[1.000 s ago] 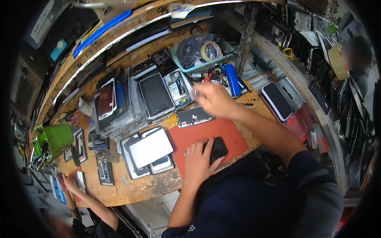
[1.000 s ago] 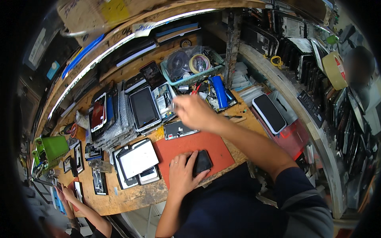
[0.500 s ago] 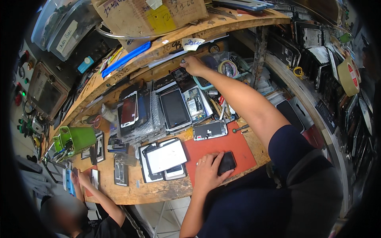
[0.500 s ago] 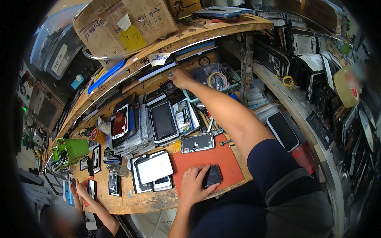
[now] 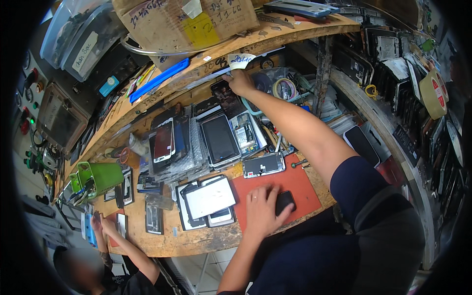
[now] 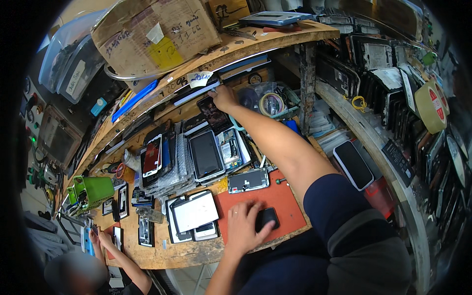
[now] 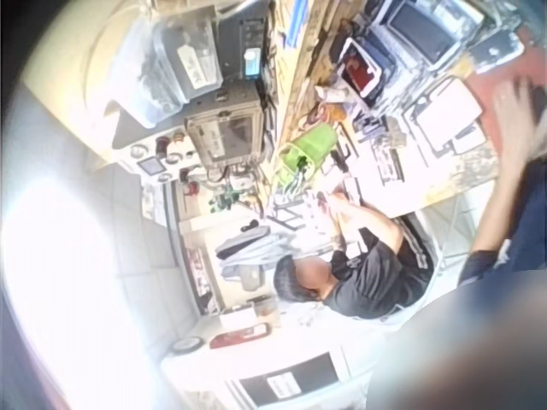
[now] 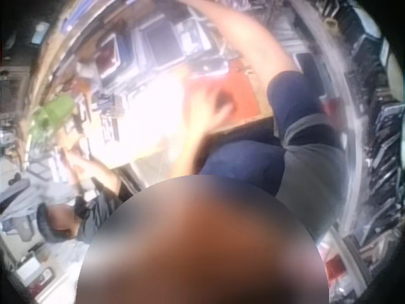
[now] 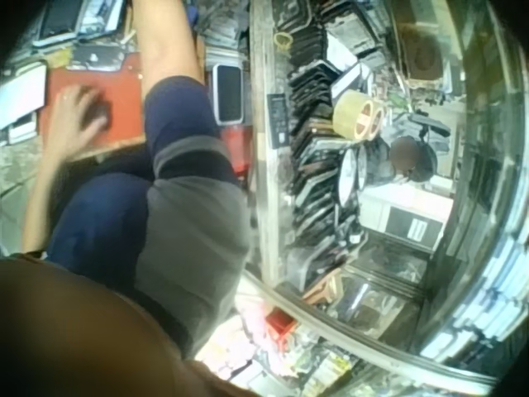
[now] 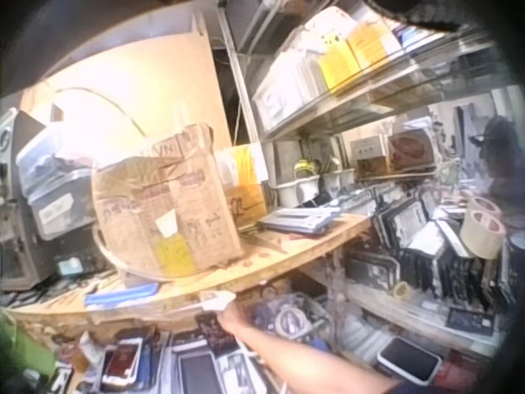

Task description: The person disassembles and reassembles several smartphones on a cluttered workbench. They remove back covers, disconnect internal components, and use a screwdriver to remove screws. The person handles multiple phones and parts, including batteries and screens, while another person works nearby.

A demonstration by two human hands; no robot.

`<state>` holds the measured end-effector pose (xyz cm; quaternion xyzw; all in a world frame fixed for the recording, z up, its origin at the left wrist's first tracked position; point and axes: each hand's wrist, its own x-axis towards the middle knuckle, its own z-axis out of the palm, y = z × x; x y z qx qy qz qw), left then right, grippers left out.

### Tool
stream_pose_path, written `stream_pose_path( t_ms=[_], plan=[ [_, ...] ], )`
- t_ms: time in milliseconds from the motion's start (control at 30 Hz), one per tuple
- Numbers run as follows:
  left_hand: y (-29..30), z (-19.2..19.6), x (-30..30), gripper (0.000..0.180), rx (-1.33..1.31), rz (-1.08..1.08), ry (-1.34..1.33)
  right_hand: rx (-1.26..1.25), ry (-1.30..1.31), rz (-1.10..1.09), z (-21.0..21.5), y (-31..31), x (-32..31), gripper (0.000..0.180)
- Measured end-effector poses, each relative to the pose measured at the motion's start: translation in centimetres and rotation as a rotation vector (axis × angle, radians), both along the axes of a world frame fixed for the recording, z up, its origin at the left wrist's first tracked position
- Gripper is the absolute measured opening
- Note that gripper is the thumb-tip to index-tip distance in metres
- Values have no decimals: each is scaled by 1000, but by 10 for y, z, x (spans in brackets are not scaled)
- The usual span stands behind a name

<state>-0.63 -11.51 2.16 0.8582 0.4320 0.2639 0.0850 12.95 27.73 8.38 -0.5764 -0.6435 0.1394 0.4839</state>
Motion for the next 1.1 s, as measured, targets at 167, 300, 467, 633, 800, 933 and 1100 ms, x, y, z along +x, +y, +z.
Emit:
stream_pose_path(
  t_ms=[167, 300, 467, 633, 800, 933, 1100],
  plan=[
    [60, -5, 8, 52, 37, 120, -110, -49, 95, 34, -7, 12, 0, 53],
    [92, -17, 14, 54, 10, 153, -114, -70, 118, 52, -17, 23, 4, 48],
    [101, -27, 17, 56, -27, 181, -99, 13, 165, 95, -27, 29, 9, 50],
    [107, -34, 16, 56, 33, 193, -127, -61, 132, 102, -10, 3, 18, 52],
    [104, -23, 20, 52, 4, 244, -130, -128, -11, -70, -5, -46, 43, 57],
    [75, 12, 1, 45, 3, 172, -144, -78, -1, 92, -12, -118, 81, 39],
    [19, 32, -39, 50, -207, 40, -148, 2, -132, 242, -2, -276, 129, 25]
  ],
)
